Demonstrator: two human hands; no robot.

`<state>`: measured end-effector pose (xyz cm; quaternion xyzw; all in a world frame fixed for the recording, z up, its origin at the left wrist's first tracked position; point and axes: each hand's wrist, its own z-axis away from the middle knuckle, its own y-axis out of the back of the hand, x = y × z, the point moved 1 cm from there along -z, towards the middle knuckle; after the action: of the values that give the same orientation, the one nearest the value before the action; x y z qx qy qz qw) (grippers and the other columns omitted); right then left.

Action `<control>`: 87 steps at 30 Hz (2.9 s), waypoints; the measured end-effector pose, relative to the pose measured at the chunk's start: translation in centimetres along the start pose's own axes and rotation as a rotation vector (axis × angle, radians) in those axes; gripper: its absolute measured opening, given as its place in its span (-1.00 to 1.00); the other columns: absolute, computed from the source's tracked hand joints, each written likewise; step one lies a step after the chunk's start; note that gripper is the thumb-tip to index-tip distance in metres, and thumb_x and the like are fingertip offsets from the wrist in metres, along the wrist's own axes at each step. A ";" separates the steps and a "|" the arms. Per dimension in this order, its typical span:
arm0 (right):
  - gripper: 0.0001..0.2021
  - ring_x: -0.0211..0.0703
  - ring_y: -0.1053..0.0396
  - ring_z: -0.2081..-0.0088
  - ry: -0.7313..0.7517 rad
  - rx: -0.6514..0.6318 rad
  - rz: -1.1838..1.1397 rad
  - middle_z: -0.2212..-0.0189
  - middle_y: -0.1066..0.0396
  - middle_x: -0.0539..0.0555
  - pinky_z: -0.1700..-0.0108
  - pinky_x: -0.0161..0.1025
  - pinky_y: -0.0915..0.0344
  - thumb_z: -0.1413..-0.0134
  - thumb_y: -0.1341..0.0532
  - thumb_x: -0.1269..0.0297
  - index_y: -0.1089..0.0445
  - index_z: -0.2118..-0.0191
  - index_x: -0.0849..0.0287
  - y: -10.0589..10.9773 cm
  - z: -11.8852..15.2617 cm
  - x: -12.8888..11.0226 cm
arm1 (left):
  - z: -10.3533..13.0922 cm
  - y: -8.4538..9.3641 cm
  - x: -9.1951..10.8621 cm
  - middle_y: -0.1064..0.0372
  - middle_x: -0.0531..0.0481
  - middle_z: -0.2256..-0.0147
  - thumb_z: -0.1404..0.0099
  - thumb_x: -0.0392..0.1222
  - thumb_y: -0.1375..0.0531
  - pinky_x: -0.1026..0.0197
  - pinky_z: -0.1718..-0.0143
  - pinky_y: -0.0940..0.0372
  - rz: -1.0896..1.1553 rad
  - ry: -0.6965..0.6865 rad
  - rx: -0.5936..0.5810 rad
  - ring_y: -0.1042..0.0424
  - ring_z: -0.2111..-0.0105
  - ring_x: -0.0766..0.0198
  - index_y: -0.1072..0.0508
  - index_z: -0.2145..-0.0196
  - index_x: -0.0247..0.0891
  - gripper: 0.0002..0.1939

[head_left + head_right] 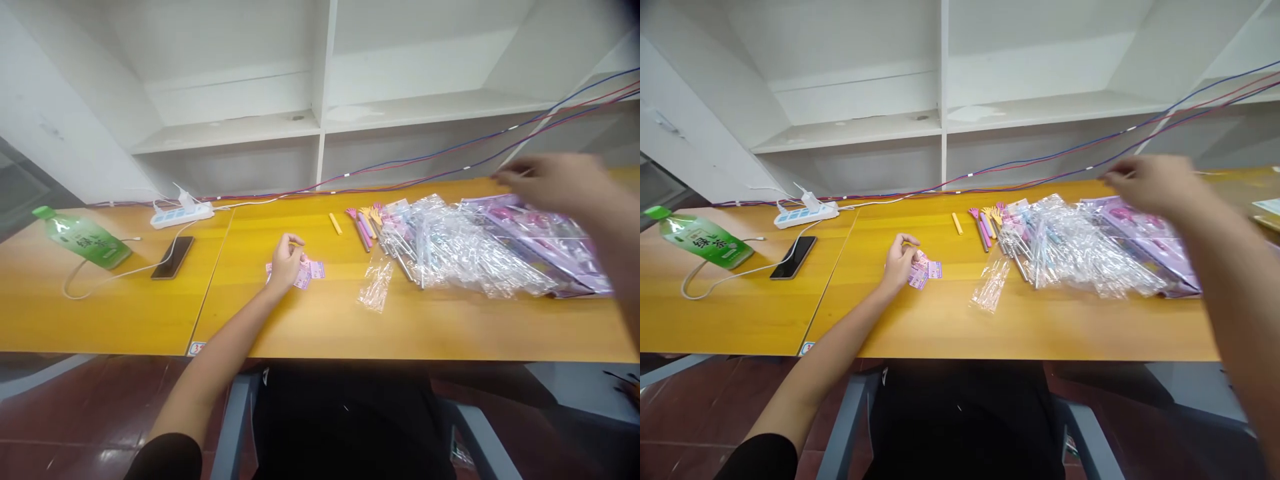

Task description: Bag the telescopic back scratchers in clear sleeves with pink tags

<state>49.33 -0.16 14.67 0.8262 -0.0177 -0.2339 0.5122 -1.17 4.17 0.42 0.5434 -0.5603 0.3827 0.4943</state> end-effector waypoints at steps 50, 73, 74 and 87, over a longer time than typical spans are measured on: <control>-0.58 -0.26 -0.28 0.47 0.035 -0.339 -1.082 0.37 -0.54 0.03 0.42 -0.27 -0.25 -0.14 -0.43 -0.15 -0.55 0.16 0.13 -15.5 12.8 -15.9 | 4.0 -2.1 1.9 -0.39 -0.15 -0.12 -0.51 0.10 -0.26 0.04 -0.07 -0.43 -0.225 -0.252 -0.769 -0.50 0.09 0.19 -0.43 -0.36 0.07 -0.48; -0.70 0.22 -0.51 -0.05 0.298 -0.208 -0.162 -0.05 -0.56 0.36 -0.17 0.06 -0.38 -0.31 -0.10 0.31 -0.59 0.08 0.19 -18.5 13.8 -15.7 | -0.9 1.2 0.6 -0.60 -0.11 -0.03 -0.40 -0.13 -0.30 0.17 0.03 -0.42 -0.128 -0.125 -0.010 -0.54 0.08 0.20 -0.58 -0.06 -0.22 -0.70; -0.68 0.23 -0.51 -0.04 0.277 -0.211 -0.108 -0.07 -0.55 0.38 -0.16 0.07 -0.38 -0.34 -0.09 0.28 -0.59 0.07 0.21 -18.4 13.6 -15.4 | -1.3 1.5 0.4 -0.58 -0.14 -0.07 -0.39 -0.08 -0.33 0.16 0.00 -0.43 -0.072 -0.126 -0.010 -0.55 0.04 0.18 -0.57 -0.07 -0.24 -0.65; -0.51 0.08 -0.57 0.11 0.234 -0.625 -0.701 0.05 -0.63 0.19 0.00 -0.02 -0.47 -0.27 -0.33 -0.03 -0.49 -0.19 0.13 -15.5 13.9 -16.8 | 1.3 -1.1 0.2 -0.17 -0.30 -0.49 -0.40 0.19 -0.36 0.00 -0.12 -0.51 0.180 0.016 -0.555 -0.62 -0.10 0.03 -0.25 -0.50 0.06 -0.19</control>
<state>25.51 0.03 2.50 0.6097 0.3906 -0.2918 0.6250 -0.27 2.70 0.25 0.3324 -0.6856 0.2613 0.5926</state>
